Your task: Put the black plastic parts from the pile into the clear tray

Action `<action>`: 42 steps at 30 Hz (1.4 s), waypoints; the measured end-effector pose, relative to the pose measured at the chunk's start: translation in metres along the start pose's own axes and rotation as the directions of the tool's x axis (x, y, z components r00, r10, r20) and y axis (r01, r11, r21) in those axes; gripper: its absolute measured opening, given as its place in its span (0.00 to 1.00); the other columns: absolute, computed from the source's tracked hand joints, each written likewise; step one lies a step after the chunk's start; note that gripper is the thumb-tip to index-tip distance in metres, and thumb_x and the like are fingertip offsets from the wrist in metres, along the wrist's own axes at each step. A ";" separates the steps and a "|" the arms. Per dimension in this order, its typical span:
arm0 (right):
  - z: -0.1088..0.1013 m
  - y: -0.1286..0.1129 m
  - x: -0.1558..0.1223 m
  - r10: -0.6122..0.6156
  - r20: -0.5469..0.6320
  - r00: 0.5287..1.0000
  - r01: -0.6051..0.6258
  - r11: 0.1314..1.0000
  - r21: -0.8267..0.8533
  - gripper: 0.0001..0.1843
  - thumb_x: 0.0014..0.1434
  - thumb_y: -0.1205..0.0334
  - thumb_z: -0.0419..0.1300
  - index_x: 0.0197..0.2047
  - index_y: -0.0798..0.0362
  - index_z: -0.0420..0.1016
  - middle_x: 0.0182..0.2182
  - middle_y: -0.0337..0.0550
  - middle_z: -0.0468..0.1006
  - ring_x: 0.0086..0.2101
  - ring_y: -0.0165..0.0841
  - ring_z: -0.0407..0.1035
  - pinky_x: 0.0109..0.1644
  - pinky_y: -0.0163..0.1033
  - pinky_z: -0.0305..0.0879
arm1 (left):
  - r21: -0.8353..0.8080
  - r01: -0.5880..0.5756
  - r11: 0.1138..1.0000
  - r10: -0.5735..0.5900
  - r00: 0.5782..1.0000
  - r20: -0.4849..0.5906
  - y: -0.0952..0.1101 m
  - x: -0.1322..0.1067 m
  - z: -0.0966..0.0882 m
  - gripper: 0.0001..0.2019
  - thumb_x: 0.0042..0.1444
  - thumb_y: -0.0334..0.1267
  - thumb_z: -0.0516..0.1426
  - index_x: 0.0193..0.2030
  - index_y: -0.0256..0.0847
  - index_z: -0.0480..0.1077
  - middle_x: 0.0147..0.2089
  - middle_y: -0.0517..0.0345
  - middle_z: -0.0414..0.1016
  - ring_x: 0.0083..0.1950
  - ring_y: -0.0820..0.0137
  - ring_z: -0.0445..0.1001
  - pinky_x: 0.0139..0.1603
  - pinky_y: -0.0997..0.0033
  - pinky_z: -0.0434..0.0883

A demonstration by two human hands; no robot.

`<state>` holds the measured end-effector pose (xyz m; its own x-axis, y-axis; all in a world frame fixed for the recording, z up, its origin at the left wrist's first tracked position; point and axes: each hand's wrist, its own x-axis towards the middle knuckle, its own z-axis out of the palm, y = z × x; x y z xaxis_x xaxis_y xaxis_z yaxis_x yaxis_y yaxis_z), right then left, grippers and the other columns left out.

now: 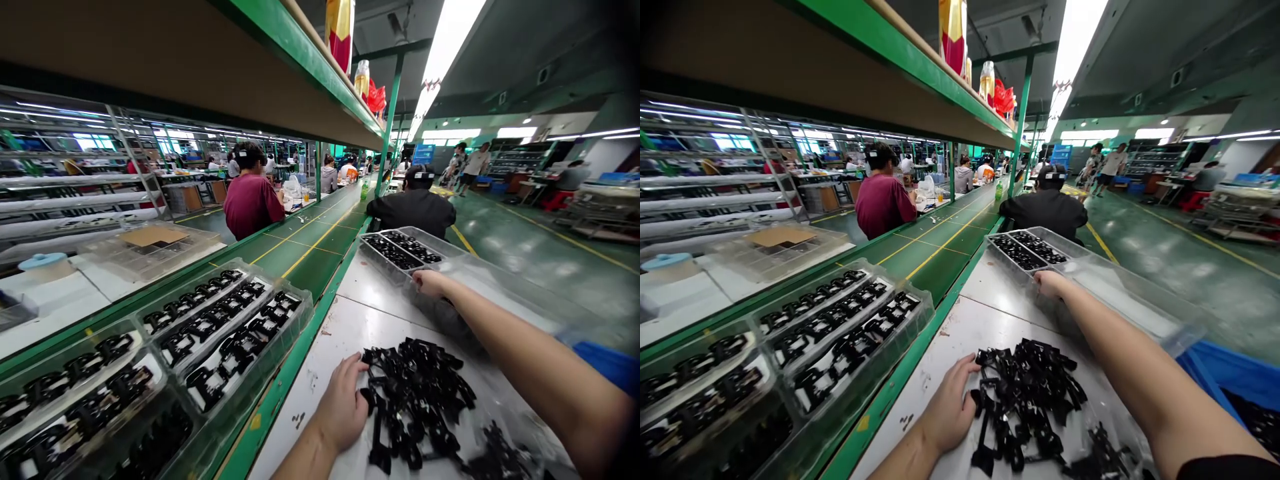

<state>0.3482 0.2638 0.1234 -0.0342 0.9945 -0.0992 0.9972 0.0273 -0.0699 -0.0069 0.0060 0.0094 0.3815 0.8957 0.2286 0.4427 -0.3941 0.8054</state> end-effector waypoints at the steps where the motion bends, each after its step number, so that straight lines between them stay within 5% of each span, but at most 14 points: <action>1: 0.000 0.001 -0.009 -0.012 0.041 0.999 0.013 1.000 -0.017 0.15 0.73 0.54 0.66 0.55 0.55 0.79 0.49 0.46 0.82 0.45 0.37 0.79 0.50 0.47 0.81 | -0.001 -0.005 1.000 0.005 1.000 -0.004 0.000 0.000 0.000 0.31 0.55 0.23 0.54 0.67 0.36 0.70 0.77 0.39 0.66 0.79 0.49 0.64 0.83 0.41 0.61; 10: -0.008 0.024 -0.105 -0.128 0.192 0.973 0.146 0.986 -0.078 0.12 0.72 0.54 0.66 0.50 0.55 0.78 0.43 0.42 0.81 0.42 0.36 0.76 0.51 0.46 0.76 | -0.020 -0.040 0.999 0.040 0.998 -0.039 -0.001 0.003 0.002 0.31 0.53 0.21 0.55 0.65 0.37 0.70 0.75 0.37 0.68 0.78 0.50 0.66 0.82 0.41 0.62; 14: -0.014 0.030 -0.150 -0.175 0.220 0.960 0.189 0.981 -0.045 0.05 0.65 0.65 0.67 0.44 0.53 0.77 0.36 0.38 0.79 0.36 0.34 0.71 0.45 0.40 0.68 | -0.011 -0.062 0.998 0.062 0.997 -0.042 -0.002 0.004 0.003 0.31 0.53 0.21 0.54 0.65 0.35 0.70 0.75 0.35 0.68 0.78 0.49 0.66 0.82 0.39 0.61; 20: -0.019 0.020 -0.196 -0.229 0.199 0.953 0.238 0.971 -0.020 0.14 0.54 0.74 0.61 0.42 0.49 0.75 0.35 0.38 0.80 0.33 0.34 0.68 0.36 0.37 0.53 | -0.010 -0.093 0.996 0.093 0.995 -0.041 -0.009 0.006 0.005 0.31 0.54 0.21 0.54 0.66 0.34 0.70 0.74 0.33 0.68 0.78 0.47 0.66 0.81 0.34 0.61; 26: -0.013 0.013 -0.201 -0.235 0.159 0.959 0.244 0.969 -0.044 0.12 0.56 0.71 0.62 0.43 0.47 0.76 0.35 0.40 0.81 0.34 0.37 0.70 0.36 0.38 0.53 | -0.011 -0.123 0.992 0.122 0.992 -0.043 -0.014 0.008 0.006 0.31 0.54 0.21 0.54 0.66 0.38 0.69 0.73 0.36 0.70 0.77 0.50 0.67 0.81 0.36 0.61; 33: -0.009 0.019 -0.186 -0.149 0.105 0.983 0.159 0.983 -0.091 0.09 0.67 0.59 0.66 0.49 0.53 0.78 0.38 0.42 0.79 0.35 0.34 0.70 0.44 0.42 0.68 | 0.014 -0.137 0.990 0.138 0.989 -0.060 -0.014 0.007 0.006 0.31 0.55 0.22 0.54 0.66 0.37 0.70 0.73 0.35 0.70 0.77 0.50 0.69 0.80 0.36 0.63; 42: -0.013 0.011 -0.196 -0.105 0.063 0.992 0.101 0.993 0.064 0.11 0.69 0.54 0.67 0.48 0.52 0.80 0.41 0.42 0.82 0.38 0.34 0.75 0.49 0.45 0.75 | 0.021 -0.145 0.989 0.146 0.988 -0.058 -0.021 0.010 0.008 0.30 0.56 0.24 0.55 0.66 0.39 0.70 0.72 0.38 0.72 0.76 0.51 0.69 0.81 0.39 0.63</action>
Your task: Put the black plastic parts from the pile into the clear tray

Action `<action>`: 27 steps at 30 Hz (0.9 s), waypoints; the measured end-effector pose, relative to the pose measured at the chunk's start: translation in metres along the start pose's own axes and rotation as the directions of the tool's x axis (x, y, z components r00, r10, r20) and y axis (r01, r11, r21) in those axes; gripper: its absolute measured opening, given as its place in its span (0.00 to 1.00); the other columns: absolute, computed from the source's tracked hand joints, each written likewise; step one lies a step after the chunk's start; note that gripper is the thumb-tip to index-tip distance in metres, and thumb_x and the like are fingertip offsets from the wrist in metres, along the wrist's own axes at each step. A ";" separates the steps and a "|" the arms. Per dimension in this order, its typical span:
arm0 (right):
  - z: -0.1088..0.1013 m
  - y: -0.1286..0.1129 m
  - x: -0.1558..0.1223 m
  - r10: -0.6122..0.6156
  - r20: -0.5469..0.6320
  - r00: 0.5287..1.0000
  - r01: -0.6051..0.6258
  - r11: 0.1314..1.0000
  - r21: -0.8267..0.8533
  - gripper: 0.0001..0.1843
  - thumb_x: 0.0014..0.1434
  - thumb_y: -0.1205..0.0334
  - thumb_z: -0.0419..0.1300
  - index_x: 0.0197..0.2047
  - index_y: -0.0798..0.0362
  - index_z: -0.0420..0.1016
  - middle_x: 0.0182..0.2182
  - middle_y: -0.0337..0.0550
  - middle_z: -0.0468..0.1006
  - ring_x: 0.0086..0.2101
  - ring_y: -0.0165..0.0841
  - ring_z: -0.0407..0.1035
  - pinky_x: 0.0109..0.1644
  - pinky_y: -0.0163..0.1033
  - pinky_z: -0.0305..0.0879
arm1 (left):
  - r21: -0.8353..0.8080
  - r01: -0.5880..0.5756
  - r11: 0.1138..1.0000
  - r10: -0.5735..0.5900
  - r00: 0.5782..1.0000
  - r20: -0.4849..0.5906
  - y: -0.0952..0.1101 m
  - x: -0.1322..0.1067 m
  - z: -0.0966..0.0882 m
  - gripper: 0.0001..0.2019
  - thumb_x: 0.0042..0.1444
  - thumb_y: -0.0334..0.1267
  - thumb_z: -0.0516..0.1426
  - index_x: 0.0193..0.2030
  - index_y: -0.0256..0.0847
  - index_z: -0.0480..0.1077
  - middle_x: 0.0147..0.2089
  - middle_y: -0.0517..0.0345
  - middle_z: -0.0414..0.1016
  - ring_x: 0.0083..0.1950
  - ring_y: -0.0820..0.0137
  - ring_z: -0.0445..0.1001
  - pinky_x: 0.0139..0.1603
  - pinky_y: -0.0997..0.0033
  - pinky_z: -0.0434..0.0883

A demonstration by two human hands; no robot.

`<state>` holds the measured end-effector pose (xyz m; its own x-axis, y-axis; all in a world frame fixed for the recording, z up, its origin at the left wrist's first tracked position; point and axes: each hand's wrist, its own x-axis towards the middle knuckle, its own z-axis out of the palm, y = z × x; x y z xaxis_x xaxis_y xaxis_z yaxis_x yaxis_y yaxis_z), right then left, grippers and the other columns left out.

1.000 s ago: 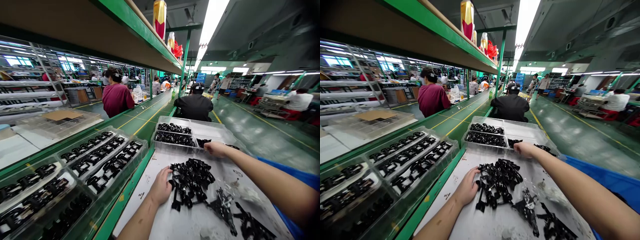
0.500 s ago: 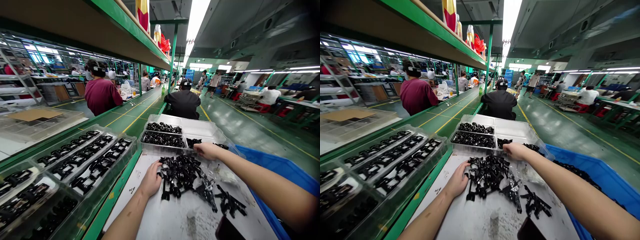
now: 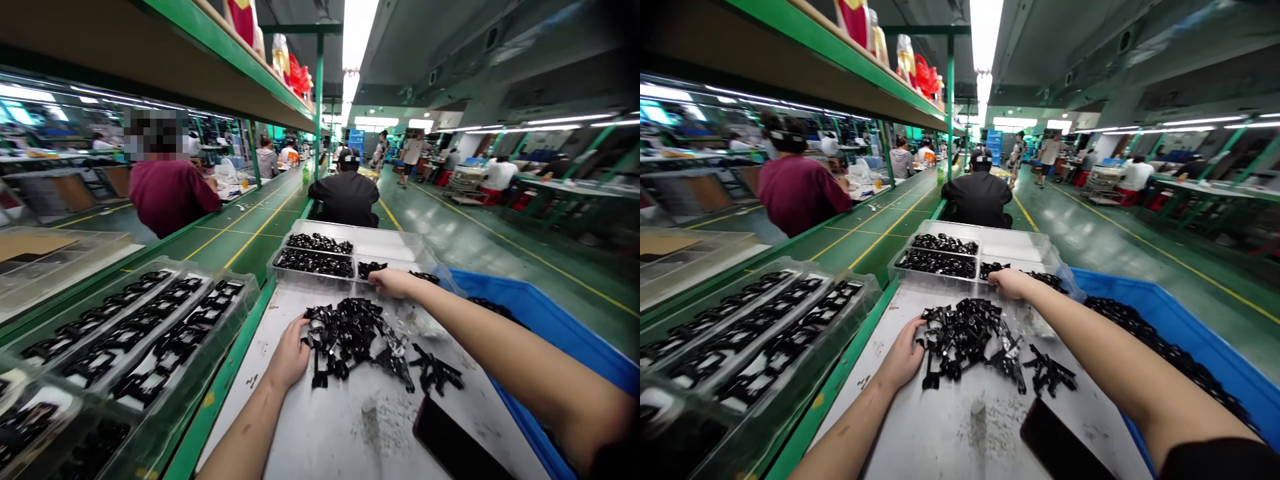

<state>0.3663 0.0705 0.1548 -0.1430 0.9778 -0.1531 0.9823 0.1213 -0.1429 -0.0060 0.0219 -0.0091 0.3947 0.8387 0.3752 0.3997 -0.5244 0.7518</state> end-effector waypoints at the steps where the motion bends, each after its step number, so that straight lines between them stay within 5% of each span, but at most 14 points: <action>1: -0.005 0.000 -0.005 0.020 -0.035 0.999 -0.019 1.000 0.025 0.11 0.68 0.55 0.68 0.49 0.52 0.81 0.43 0.44 0.83 0.40 0.36 0.76 0.51 0.46 0.75 | -0.004 0.003 1.000 -0.003 1.000 0.004 -0.001 0.000 0.000 0.29 0.56 0.25 0.55 0.66 0.39 0.69 0.73 0.37 0.71 0.77 0.50 0.69 0.81 0.38 0.62; 6: -0.027 0.004 -0.089 0.153 -0.287 0.946 -0.118 0.984 0.136 0.16 0.72 0.58 0.58 0.59 0.52 0.77 0.55 0.53 0.82 0.54 0.44 0.75 0.59 0.49 0.70 | -0.020 0.020 1.000 -0.020 1.000 0.023 -0.008 0.003 0.002 0.27 0.59 0.30 0.55 0.66 0.37 0.69 0.75 0.34 0.68 0.78 0.46 0.67 0.80 0.33 0.60; 9: -0.014 -0.007 -0.164 0.209 -0.240 0.948 -0.165 0.968 0.190 0.14 0.71 0.55 0.57 0.51 0.50 0.80 0.48 0.50 0.85 0.47 0.44 0.78 0.52 0.47 0.72 | -0.027 0.030 0.999 -0.029 0.999 0.022 -0.010 0.005 0.002 0.27 0.58 0.32 0.55 0.66 0.37 0.69 0.74 0.34 0.69 0.78 0.45 0.67 0.81 0.32 0.60; 12: 0.022 -0.032 -0.207 0.262 -0.140 0.955 -0.222 0.943 0.247 0.17 0.68 0.52 0.61 0.55 0.49 0.81 0.50 0.51 0.86 0.45 0.45 0.80 0.49 0.46 0.73 | -0.033 0.036 0.999 -0.036 0.999 0.022 -0.009 0.007 0.002 0.28 0.57 0.33 0.55 0.65 0.36 0.70 0.73 0.34 0.71 0.77 0.45 0.68 0.81 0.32 0.59; 15: 0.061 -0.060 -0.201 0.377 -0.115 0.919 -0.330 0.896 0.296 0.32 0.68 0.47 0.62 0.70 0.51 0.71 0.57 0.56 0.84 0.52 0.49 0.80 0.53 0.47 0.73 | -0.031 0.044 0.999 -0.044 0.999 0.011 -0.007 0.008 0.001 0.28 0.55 0.35 0.55 0.64 0.35 0.71 0.72 0.32 0.72 0.76 0.43 0.69 0.80 0.30 0.59; 17: 0.079 -0.074 -0.182 0.468 -0.118 0.876 -0.412 0.852 0.322 0.32 0.73 0.48 0.56 0.73 0.53 0.67 0.57 0.61 0.84 0.52 0.50 0.81 0.52 0.48 0.72 | -0.025 0.046 0.999 -0.046 0.999 0.001 -0.005 0.009 0.000 0.28 0.55 0.37 0.55 0.63 0.34 0.71 0.72 0.30 0.72 0.76 0.41 0.69 0.79 0.29 0.60; 22: 0.089 -0.079 -0.155 0.558 -0.183 0.810 -0.452 0.792 0.411 0.11 0.69 0.57 0.61 0.47 0.53 0.82 0.43 0.56 0.87 0.44 0.48 0.81 0.45 0.44 0.69 | -0.007 0.040 0.999 -0.040 0.999 -0.014 -0.007 0.011 -0.002 0.27 0.53 0.39 0.56 0.60 0.36 0.73 0.70 0.32 0.74 0.74 0.40 0.72 0.78 0.29 0.63; 27: 0.070 -0.060 -0.183 0.523 -0.355 0.775 -0.304 0.800 0.517 0.08 0.64 0.60 0.63 0.33 0.47 0.80 0.35 0.44 0.88 0.39 0.43 0.81 0.44 0.44 0.72 | -0.025 0.051 0.998 -0.052 0.998 -0.030 -0.011 0.012 0.000 0.26 0.54 0.40 0.57 0.60 0.38 0.74 0.70 0.34 0.75 0.74 0.40 0.72 0.78 0.30 0.63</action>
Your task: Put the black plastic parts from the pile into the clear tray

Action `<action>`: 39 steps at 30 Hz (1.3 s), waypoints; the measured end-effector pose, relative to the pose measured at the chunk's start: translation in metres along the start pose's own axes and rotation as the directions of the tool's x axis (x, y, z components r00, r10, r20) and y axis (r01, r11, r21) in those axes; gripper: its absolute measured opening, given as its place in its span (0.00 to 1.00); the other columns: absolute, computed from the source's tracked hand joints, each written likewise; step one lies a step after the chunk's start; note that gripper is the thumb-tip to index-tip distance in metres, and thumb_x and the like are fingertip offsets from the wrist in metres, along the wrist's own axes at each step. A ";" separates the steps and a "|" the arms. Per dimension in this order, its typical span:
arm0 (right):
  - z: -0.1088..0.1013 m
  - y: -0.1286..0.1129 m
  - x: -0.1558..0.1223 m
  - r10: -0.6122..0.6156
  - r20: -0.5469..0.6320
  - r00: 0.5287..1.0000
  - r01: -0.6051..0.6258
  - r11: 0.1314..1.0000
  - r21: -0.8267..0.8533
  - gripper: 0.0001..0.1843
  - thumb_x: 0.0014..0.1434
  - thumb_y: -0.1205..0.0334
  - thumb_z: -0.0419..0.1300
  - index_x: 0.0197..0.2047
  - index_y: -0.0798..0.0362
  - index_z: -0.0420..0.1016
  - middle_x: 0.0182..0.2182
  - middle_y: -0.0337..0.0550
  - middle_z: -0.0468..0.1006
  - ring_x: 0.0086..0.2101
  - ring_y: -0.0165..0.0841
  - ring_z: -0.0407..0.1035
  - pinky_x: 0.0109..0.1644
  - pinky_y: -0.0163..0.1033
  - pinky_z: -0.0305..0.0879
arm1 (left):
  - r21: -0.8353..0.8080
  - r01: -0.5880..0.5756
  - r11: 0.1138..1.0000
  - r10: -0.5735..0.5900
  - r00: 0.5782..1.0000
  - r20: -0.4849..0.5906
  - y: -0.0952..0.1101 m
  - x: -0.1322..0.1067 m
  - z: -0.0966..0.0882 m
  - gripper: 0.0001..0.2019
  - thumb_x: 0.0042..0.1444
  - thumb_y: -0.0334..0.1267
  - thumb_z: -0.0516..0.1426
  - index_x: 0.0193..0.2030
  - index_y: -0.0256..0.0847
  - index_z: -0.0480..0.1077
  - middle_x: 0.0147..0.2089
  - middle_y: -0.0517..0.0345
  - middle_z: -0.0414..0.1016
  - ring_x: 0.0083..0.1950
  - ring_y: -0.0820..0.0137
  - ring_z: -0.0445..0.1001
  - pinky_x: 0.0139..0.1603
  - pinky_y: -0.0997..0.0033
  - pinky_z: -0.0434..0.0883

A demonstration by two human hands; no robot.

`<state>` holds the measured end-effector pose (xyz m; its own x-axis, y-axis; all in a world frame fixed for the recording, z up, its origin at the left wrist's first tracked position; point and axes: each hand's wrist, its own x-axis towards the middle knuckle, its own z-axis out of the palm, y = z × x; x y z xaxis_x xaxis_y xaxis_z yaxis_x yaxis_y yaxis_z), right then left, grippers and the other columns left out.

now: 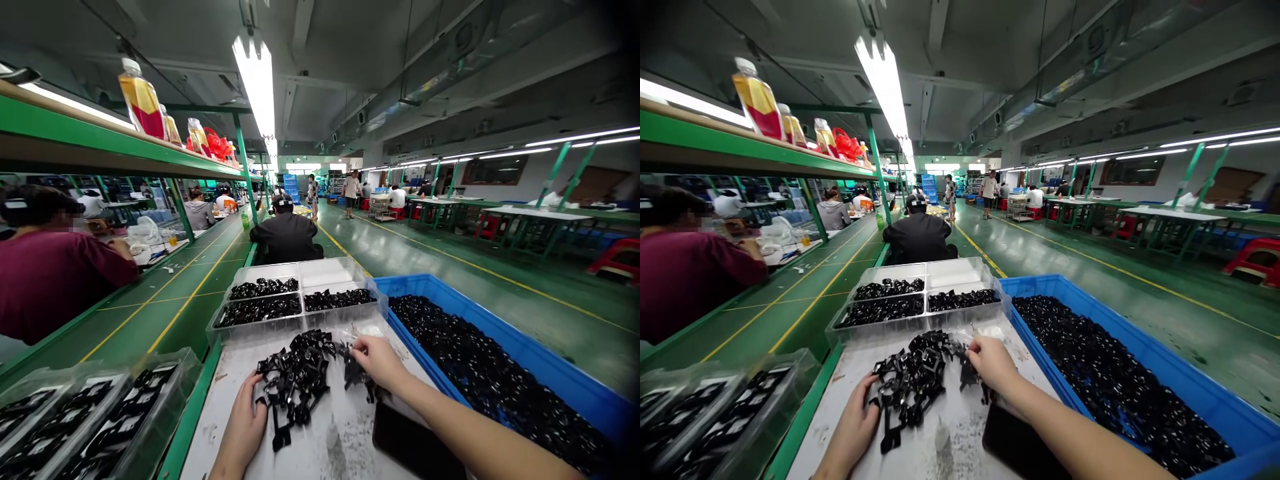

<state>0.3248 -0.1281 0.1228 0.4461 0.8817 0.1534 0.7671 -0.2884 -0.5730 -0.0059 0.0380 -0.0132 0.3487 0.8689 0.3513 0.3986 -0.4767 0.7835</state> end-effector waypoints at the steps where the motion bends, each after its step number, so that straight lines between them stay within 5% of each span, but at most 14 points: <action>1: -0.013 0.004 0.000 -0.024 -0.036 0.999 0.025 0.999 0.025 0.08 0.64 0.58 0.63 0.32 0.46 0.81 0.36 0.43 0.88 0.38 0.44 0.81 0.44 0.44 0.73 | -0.008 0.003 1.000 -0.003 1.000 -0.002 -0.001 0.000 0.001 0.26 0.53 0.40 0.57 0.60 0.38 0.74 0.70 0.35 0.75 0.74 0.40 0.72 0.78 0.30 0.63; 6: -0.084 0.024 0.037 -0.067 -0.257 0.964 0.083 0.995 0.053 0.11 0.64 0.51 0.61 0.36 0.47 0.83 0.37 0.44 0.88 0.39 0.45 0.81 0.45 0.46 0.74 | -0.031 0.014 0.999 -0.014 1.000 0.003 0.000 -0.001 0.001 0.26 0.53 0.39 0.57 0.60 0.39 0.74 0.70 0.37 0.75 0.74 0.43 0.72 0.79 0.31 0.63; 9: -0.103 0.038 0.076 -0.055 -0.336 0.940 0.068 0.997 0.027 0.11 0.66 0.53 0.62 0.38 0.50 0.82 0.37 0.46 0.87 0.40 0.43 0.80 0.49 0.46 0.73 | -0.035 0.041 0.999 -0.041 0.999 0.015 0.003 -0.001 -0.001 0.27 0.54 0.41 0.57 0.61 0.38 0.74 0.71 0.35 0.74 0.75 0.41 0.71 0.79 0.31 0.61; 14: -0.071 0.065 0.113 -0.079 -0.272 0.959 0.080 0.997 -0.007 0.17 0.71 0.48 0.66 0.39 0.54 0.79 0.36 0.40 0.83 0.39 0.35 0.78 0.52 0.47 0.75 | -0.059 0.059 0.997 -0.058 0.998 0.020 0.002 -0.001 -0.001 0.27 0.53 0.43 0.58 0.60 0.38 0.74 0.71 0.35 0.74 0.75 0.40 0.71 0.79 0.30 0.61; 18: -0.034 0.087 0.113 -0.114 -0.233 0.966 0.117 0.993 0.000 0.16 0.73 0.49 0.64 0.42 0.55 0.79 0.38 0.41 0.82 0.40 0.35 0.78 0.51 0.47 0.77 | -0.061 0.070 0.996 -0.069 0.998 0.011 0.001 -0.002 0.000 0.27 0.53 0.43 0.58 0.60 0.39 0.74 0.71 0.35 0.74 0.76 0.41 0.70 0.80 0.31 0.59; 22: -0.019 0.107 0.108 -0.148 -0.225 0.963 0.154 0.988 0.009 0.13 0.73 0.53 0.64 0.49 0.55 0.78 0.44 0.44 0.83 0.42 0.36 0.79 0.53 0.48 0.78 | -0.064 0.075 0.995 -0.072 0.997 0.034 0.005 -0.002 -0.003 0.28 0.53 0.43 0.58 0.61 0.40 0.74 0.72 0.35 0.73 0.76 0.41 0.69 0.81 0.31 0.58; 28: -0.013 0.117 0.112 -0.191 -0.214 0.958 0.188 0.981 -0.036 0.31 0.65 0.51 0.63 0.68 0.51 0.68 0.59 0.53 0.80 0.50 0.44 0.80 0.59 0.51 0.77 | -0.092 0.038 0.995 -0.037 0.999 0.016 0.022 -0.002 -0.004 0.25 0.53 0.37 0.58 0.59 0.36 0.73 0.70 0.28 0.73 0.74 0.37 0.71 0.77 0.21 0.59; 31: -0.006 0.115 0.118 -0.213 -0.227 0.950 0.208 0.977 -0.044 0.38 0.57 0.45 0.65 0.67 0.53 0.68 0.63 0.63 0.76 0.62 0.56 0.73 0.69 0.57 0.68 | -0.063 0.023 0.998 -0.025 0.999 -0.034 0.036 -0.010 -0.006 0.26 0.51 0.31 0.58 0.60 0.38 0.74 0.70 0.32 0.74 0.74 0.43 0.71 0.78 0.29 0.62; 34: 0.007 0.116 0.135 -0.174 -0.256 0.951 0.169 0.985 -0.038 0.37 0.55 0.44 0.64 0.64 0.54 0.70 0.60 0.75 0.75 0.62 0.67 0.71 0.66 0.65 0.66 | -0.013 0.001 1.000 -0.002 0.992 -0.126 0.051 -0.008 -0.024 0.27 0.54 0.26 0.56 0.62 0.38 0.73 0.74 0.33 0.71 0.76 0.50 0.70 0.79 0.35 0.64; 39: 0.020 0.116 0.157 -0.167 -0.267 0.949 0.156 0.986 -0.062 0.36 0.59 0.46 0.64 0.66 0.54 0.69 0.59 0.81 0.73 0.62 0.67 0.70 0.59 0.63 0.67 | 0.006 -0.062 0.998 0.061 0.954 -0.292 0.078 -0.002 -0.096 0.22 0.59 0.27 0.57 0.60 0.44 0.76 0.76 0.46 0.69 0.78 0.55 0.66 0.83 0.42 0.59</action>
<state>0.4750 -0.0156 0.0647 0.4185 0.7850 0.4566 0.8543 -0.1697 -0.4912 -0.0574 0.0114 0.0964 0.1091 0.8389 0.5332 0.3809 -0.5307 0.7571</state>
